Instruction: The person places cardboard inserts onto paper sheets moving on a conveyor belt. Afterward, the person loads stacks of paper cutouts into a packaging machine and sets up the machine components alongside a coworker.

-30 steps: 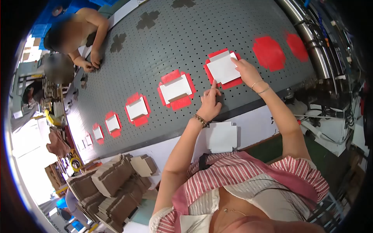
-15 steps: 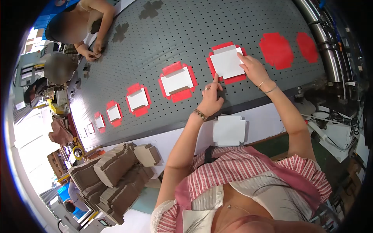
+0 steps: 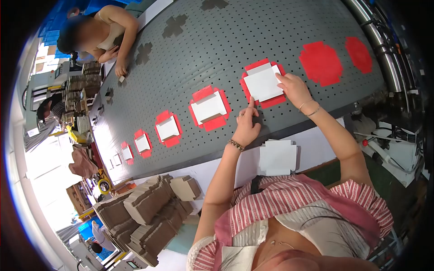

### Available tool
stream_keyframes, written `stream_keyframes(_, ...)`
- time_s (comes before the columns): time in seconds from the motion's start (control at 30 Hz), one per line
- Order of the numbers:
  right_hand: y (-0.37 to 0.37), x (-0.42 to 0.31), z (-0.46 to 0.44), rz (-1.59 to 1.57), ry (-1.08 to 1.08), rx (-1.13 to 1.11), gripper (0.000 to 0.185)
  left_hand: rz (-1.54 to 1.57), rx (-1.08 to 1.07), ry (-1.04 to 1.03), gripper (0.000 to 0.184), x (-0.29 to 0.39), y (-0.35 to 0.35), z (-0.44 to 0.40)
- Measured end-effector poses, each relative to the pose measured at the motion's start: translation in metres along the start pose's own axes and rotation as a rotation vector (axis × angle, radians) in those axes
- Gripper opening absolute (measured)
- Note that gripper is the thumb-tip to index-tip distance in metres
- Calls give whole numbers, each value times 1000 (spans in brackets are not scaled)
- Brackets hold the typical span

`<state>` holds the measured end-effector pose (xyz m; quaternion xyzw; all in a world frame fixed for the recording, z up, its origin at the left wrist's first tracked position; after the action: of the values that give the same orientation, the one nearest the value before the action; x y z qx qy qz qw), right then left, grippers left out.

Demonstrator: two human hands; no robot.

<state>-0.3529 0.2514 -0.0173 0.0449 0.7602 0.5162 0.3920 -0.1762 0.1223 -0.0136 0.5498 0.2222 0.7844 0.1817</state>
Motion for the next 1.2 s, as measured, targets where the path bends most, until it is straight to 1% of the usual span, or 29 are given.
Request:
stream_keyframes(0.1,-2,1,-1,-15,-17,-29,32,-11,19,-9,84,-2,-1,-1)
stream_keyframes(0.13,-2,1,-1,-13,-18,-29,32,-24,35,-20,82,-2,0,0)
stream_keyframes(0.2,-1,-1,-1,20,-44,-39,36,-29,61,-33,80,-1,-1,1)
stream_keyframes(0.23,8,-9,-4,26,-30,-44,36,-37,64,-21,82,-2,-1,1)
stream_keyframes(0.3,37,-29,-4,193,22,158,40,-32,110,2,85,-1,-2,2)
stream_keyframes(0.33,30,-28,-2,93,85,34,46,-43,104,17,83,-2,-4,1)
stream_keyframes(0.37,12,-20,2,26,103,-158,48,-57,110,36,81,-3,-3,0)
stream_keyframes(0.4,-5,-16,4,-28,125,-355,50,-59,166,22,76,-5,-1,0)
stream_keyframes(0.43,-4,-16,-4,-13,193,-369,50,-47,234,37,76,-4,2,0)
stream_keyframes(0.5,-11,-1,-21,-18,-74,-649,53,0,194,115,71,-1,-1,-6)
stream_keyframes(0.53,-8,-8,-31,10,-17,-659,53,34,216,144,49,11,5,-5)
stream_keyframes(0.6,16,-38,-46,317,344,-219,70,71,348,139,50,1,-5,-7)
stream_keyframes(0.63,2,-43,-50,313,381,-196,70,68,420,127,52,-17,-4,-8)
stream_keyframes(0.67,-6,-35,-52,280,335,-304,80,-43,565,6,52,-12,-11,-5)
stream_keyframes(0.7,-11,-31,-57,243,282,-407,90,-12,558,-85,49,-3,-15,-3)
stream_keyframes(0.73,-6,-39,-61,254,314,-384,90,12,432,-112,45,8,-21,4)
stream_keyframes(0.77,-8,-40,-60,252,244,-512,96,8,248,-228,42,20,-34,7)
stream_keyframes(0.8,-8,-39,-57,253,168,-642,102,20,116,-228,38,42,-42,19)
stream_keyframes(0.83,-6,-41,-51,266,188,-636,102,18,24,-287,36,44,-59,23)
stream_keyframes(0.87,-1,-60,-46,132,209,-598,99,61,-14,-332,31,44,-58,41)
stream_keyframes(0.9,6,-60,-36,6,230,-551,95,57,1,-349,31,42,-71,47)
stream_keyframes(0.97,29,-73,-1,238,478,-217,87,-9,28,-444,29,34,-73,44)
stream_keyframes(1.0,38,-83,21,175,478,-239,79,-32,42,-474,29,37,-67,47)
stream_keyframes(1.03,48,-93,48,114,473,-266,72,-69,-28,-409,30,41,-65,51)
stream_keyframes(1.07,52,-100,78,-3,561,-269,61,-108,-100,-345,32,41,-66,53)
stream_keyframes(1.1,43,-95,110,-85,494,-468,57,-125,-102,-381,32,40,-70,56)
stream_keyframes(1.13,53,-109,143,-82,638,-283,62,-92,-34,-397,31,34,-73,56)
stream_keyframes(1.17,53,-118,169,3,602,-315,64,-54,27,-410,31,31,-74,56)
stream_keyframes(1.2,50,-119,188,78,564,-348,67,-71,10,-438,31,35,-77,55)
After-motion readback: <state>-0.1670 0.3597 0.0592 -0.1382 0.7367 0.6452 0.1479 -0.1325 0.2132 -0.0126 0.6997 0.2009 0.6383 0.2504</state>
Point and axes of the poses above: each hand's wrist, its own z-axis away from the middle knuckle, its own y-axis out of the back of the hand, x = y × z, the point moved 5 cm from there along -z, towards the middle knuckle, and after that the axes turned 4 degrees about -x, right-handed, at the moved point
